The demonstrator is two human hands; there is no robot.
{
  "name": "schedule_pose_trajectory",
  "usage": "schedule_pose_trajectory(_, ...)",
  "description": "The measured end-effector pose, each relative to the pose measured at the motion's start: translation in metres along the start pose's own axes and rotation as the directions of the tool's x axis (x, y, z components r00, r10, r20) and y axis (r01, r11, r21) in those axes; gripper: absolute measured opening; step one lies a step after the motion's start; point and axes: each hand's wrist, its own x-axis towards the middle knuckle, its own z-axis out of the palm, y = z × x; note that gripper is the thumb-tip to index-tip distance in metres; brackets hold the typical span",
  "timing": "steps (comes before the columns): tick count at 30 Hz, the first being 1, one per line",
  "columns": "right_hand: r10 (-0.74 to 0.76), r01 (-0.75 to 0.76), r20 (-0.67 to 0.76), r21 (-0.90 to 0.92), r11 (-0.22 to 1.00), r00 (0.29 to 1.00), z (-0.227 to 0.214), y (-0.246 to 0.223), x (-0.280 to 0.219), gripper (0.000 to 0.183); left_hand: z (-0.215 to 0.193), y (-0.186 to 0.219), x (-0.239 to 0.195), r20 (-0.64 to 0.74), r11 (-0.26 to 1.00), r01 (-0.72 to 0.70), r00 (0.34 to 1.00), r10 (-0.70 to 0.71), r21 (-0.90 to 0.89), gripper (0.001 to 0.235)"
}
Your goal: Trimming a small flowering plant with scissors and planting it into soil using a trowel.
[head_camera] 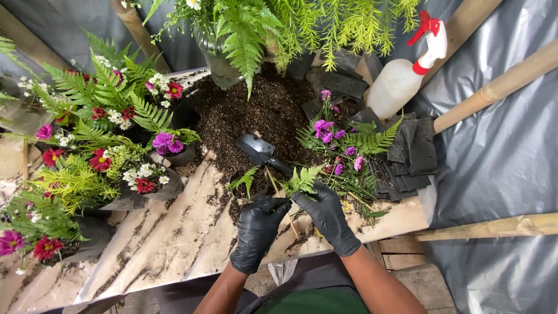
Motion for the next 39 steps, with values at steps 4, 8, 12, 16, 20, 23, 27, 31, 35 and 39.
schedule_pose_trajectory(4, 0.063, -0.07, -0.043, -0.188, 0.98, 0.997, 0.005, -0.034, -0.014, 0.062, -0.013, 0.018, 0.004, 0.023, 0.997, -0.023, 0.999, 0.024, -0.068, 0.01)
schedule_pose_trajectory(8, -0.037, 0.026, -0.08, -0.126, 0.992, 0.996, 0.006, -0.035, -0.006, 0.053, -0.035, 0.009, 0.006, -0.175, 0.956, -0.267, 0.942, 0.286, 0.123, 0.007)
schedule_pose_trajectory(12, -0.453, 0.44, 0.024, -0.292, 0.849, 0.891, 0.021, -0.021, 0.01, 0.037, -0.047, -0.026, 0.018, -0.331, 0.86, -0.418, 0.799, 0.502, 0.293, 0.016)
schedule_pose_trajectory(16, -0.676, 0.656, 0.121, -0.412, 0.632, 0.727, 0.048, -0.022, 0.027, 0.024, -0.046, -0.04, 0.033, -0.397, 0.969, -0.138, 0.893, 0.211, 0.204, 0.036)
schedule_pose_trajectory(20, -0.734, 0.739, 0.235, -0.455, 0.497, 0.637, 0.065, -0.015, 0.047, 0.024, -0.043, -0.051, 0.041, -0.263, 0.995, -0.068, 0.964, 0.048, -0.068, 0.037)
schedule_pose_trajectory(23, -0.72, 0.729, 0.248, -0.476, 0.493, 0.648, 0.072, -0.014, 0.052, 0.022, -0.041, -0.039, 0.052, -0.264, 0.947, 0.32, 0.911, -0.315, -0.026, 0.022)
schedule_pose_trajectory(27, -0.733, 0.758, 0.28, -0.456, 0.466, 0.62, 0.078, -0.037, 0.047, 0.018, -0.037, -0.082, 0.061, -0.286, 0.935, 0.352, 0.901, -0.326, 0.046, 0.025)
schedule_pose_trajectory(31, -0.731, 0.772, 0.315, -0.454, 0.444, 0.606, 0.078, -0.035, 0.053, 0.02, -0.041, -0.071, 0.066, -0.261, 0.908, 0.415, 0.884, -0.387, 0.058, 0.024)
schedule_pose_trajectory(35, -0.749, 0.792, 0.329, -0.453, 0.41, 0.576, 0.086, -0.043, 0.049, 0.022, -0.045, -0.051, 0.068, -0.213, 0.862, 0.504, 0.85, -0.482, 0.061, 0.025)
schedule_pose_trajectory(39, -0.682, 0.762, 0.366, -0.448, 0.468, 0.633, 0.093, -0.042, 0.049, 0.013, -0.037, -0.075, 0.066, -0.225, 0.88, 0.474, 0.861, -0.456, 0.035, 0.027)
